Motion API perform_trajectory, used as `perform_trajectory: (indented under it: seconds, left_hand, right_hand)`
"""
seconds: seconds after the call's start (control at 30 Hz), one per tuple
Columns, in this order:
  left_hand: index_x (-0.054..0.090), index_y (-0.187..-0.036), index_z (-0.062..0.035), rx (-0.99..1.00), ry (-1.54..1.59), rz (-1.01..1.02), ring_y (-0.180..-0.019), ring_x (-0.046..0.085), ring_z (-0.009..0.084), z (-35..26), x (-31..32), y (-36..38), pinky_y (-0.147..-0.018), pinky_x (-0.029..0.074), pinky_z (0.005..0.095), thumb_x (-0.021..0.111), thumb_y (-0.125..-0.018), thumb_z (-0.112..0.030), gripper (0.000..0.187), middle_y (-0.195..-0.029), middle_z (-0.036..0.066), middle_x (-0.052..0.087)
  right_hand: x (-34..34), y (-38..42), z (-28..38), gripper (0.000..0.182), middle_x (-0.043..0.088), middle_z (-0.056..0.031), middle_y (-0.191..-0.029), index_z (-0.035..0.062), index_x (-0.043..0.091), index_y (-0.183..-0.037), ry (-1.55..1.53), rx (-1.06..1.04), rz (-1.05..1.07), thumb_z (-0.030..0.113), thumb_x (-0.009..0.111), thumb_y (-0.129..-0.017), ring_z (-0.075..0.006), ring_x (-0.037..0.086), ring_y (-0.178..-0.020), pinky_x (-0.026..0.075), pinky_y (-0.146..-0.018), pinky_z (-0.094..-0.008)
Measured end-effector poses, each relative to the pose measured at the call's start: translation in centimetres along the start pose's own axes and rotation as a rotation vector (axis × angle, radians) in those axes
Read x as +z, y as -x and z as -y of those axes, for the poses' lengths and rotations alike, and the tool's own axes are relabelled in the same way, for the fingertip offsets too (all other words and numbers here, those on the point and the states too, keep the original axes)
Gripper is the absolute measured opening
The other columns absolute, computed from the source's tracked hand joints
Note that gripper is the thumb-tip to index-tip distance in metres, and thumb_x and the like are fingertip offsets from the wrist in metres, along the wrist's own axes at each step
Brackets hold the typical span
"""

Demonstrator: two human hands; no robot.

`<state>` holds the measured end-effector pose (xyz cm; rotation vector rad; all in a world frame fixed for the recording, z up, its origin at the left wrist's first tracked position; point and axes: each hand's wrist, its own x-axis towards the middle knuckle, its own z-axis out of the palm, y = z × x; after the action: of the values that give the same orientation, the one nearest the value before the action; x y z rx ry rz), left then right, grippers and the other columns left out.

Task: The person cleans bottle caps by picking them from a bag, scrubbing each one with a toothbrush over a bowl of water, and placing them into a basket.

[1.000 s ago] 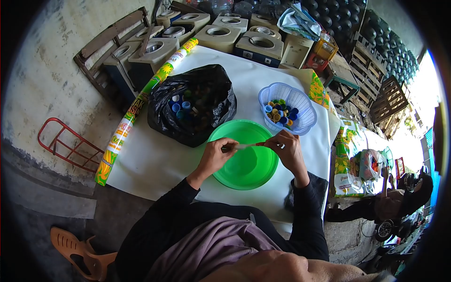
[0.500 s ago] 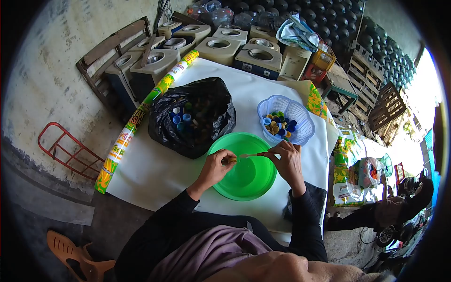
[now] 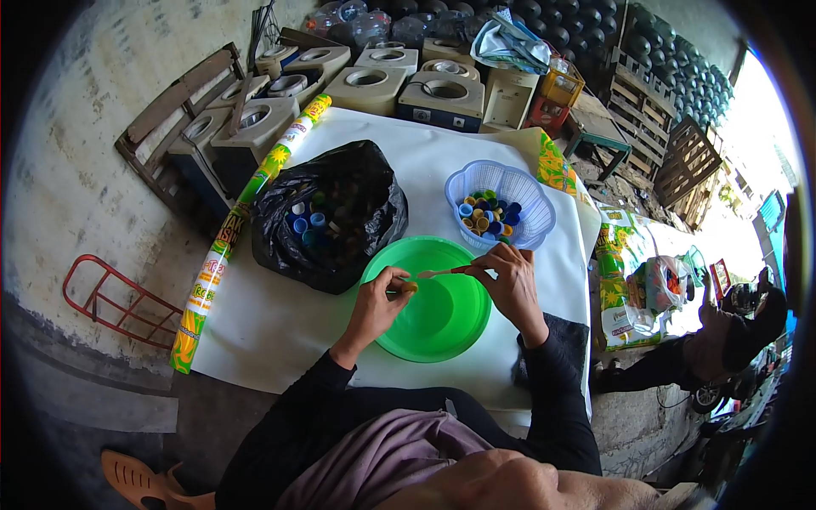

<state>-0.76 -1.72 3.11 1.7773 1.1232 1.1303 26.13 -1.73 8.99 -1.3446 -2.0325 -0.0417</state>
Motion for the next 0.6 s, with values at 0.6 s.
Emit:
perform_trajectory:
  seconds: [0.6]
  left_hand:
    - [0.066,-0.12,0.0056,0.001,0.058,0.061,-0.094,0.076,0.0162,-0.2,-0.2,0.2,-0.083,0.062,0.0293,0.074,-0.095,0.0,0.027,-0.1,0.012,0.076]
  right_hand:
    - [1.2,0.1,-1.9,0.015,0.065,-0.0007,-0.08,0.0108,0.082,-0.091,-0.298,0.123,0.142,0.025,0.082,-0.086,-0.0176,0.063,-0.083,0.036,-0.088,-0.038]
